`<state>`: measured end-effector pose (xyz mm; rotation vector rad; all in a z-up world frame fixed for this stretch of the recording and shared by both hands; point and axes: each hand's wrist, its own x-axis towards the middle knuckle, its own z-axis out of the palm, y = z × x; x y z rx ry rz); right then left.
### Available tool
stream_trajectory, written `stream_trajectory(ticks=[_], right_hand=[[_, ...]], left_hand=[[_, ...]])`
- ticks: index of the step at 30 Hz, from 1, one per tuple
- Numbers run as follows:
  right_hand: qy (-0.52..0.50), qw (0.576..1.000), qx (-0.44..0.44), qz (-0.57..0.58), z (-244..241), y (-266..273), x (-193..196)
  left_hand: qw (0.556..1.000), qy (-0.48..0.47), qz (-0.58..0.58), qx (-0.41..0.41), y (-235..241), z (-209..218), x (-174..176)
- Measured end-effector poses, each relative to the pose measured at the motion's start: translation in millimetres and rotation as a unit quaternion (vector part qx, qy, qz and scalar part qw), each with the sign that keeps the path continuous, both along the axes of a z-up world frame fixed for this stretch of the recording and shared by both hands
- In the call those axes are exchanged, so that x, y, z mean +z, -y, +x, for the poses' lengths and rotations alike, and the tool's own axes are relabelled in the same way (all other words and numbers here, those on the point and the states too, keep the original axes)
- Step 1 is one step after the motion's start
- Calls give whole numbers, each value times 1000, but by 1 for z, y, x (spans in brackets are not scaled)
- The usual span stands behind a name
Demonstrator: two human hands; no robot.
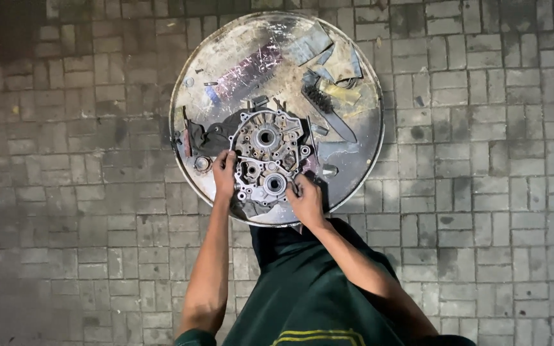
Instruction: The person scrubs a metallic mechanical part with a wire brush and wipes it with a cloth on a round metal tray. The person repeatedly scrubs and wipes the same part throughout the clip.
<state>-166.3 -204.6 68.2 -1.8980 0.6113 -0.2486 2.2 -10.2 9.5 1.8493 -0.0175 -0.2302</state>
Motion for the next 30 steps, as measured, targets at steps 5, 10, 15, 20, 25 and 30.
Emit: stream_trajectory(ticks=[5, 10, 15, 20, 25, 30], right_hand=[[-11, 978, 3, 208, -10, 11, 0], [-30, 983, 74, 163, 0, 37, -15], [-107, 981, 158, -44, 5, 46, 24], [-110, 970, 202, -84, 9, 43, 58], [-117, 978, 167, -33, 13, 43, 43], [-119, 985, 122, -16, 10, 46, 28]], left_hand=[[1000, -12, -11, 4, 5, -8, 8], [1000, -19, 7, 11, -1, -2, 2], [1000, -18, -3, 13, 5, 0, -16], [1000, -16, -8, 12, 7, -3, -8], [1000, -15, -13, 11, 7, -2, -8], [1000, -14, -24, 10, 11, -5, 10]])
